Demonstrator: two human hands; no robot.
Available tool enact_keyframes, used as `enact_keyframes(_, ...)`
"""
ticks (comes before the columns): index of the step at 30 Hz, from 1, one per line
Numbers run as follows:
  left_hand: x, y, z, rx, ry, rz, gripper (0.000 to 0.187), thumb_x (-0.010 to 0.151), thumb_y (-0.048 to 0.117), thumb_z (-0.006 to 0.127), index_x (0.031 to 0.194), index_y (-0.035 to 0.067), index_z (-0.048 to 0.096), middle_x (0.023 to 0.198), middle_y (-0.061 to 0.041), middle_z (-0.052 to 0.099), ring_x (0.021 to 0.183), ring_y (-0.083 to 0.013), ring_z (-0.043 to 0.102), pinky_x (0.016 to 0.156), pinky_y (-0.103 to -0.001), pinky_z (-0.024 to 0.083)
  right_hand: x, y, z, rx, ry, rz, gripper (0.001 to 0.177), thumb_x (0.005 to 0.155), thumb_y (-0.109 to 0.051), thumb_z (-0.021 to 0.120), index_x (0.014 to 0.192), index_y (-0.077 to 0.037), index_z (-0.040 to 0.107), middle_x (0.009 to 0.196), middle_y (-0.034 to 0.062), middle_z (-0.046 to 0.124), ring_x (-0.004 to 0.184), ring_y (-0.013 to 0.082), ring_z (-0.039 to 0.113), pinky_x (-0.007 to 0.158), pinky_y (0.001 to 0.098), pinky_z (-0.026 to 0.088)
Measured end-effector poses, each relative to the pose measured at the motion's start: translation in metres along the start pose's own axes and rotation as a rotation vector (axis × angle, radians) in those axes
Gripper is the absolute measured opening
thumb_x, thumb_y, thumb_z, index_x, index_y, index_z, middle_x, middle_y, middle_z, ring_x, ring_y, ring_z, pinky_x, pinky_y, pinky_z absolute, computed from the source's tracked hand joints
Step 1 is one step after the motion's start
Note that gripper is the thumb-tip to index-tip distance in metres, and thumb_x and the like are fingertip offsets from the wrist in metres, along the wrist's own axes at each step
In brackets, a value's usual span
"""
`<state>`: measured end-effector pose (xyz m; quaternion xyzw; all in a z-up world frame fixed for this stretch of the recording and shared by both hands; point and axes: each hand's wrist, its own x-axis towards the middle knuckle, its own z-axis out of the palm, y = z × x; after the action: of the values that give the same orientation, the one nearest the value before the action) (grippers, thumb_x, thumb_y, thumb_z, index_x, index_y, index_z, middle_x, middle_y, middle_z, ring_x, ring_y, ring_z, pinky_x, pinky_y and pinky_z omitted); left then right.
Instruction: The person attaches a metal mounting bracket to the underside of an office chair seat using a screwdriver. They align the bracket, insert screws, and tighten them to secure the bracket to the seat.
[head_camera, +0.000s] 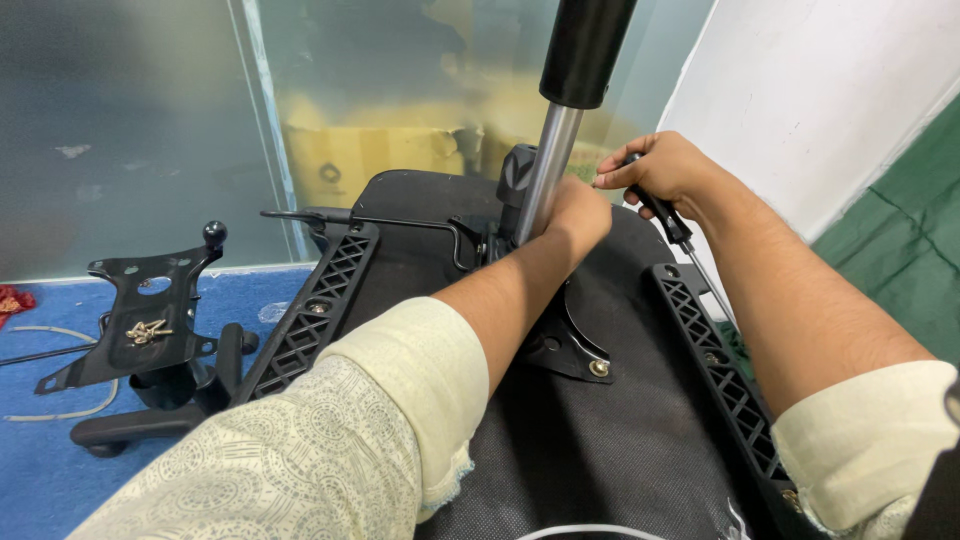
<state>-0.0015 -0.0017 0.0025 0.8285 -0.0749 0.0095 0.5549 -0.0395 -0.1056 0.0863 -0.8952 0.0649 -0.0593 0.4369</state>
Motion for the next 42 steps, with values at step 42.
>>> enact_keyframes(42, -0.017, -0.014, 0.006, -0.291, 0.049, 0.172, 0.026, 0.09, 0.009, 0.06, 0.116, 0.004, 0.058, 0.111, -0.015, 0.066, 0.104, -0.0285, 0.067, 0.087, -0.041, 0.054, 0.024, 0.068, -0.019, 0.461, -0.526, 0.221, 0.014, 0.093, -0.015, 0.065, 0.104, -0.005, 0.066, 0.087, 0.0029, 0.062, 0.064, 0.0111, 0.056, 0.044, 0.0231, 0.044)
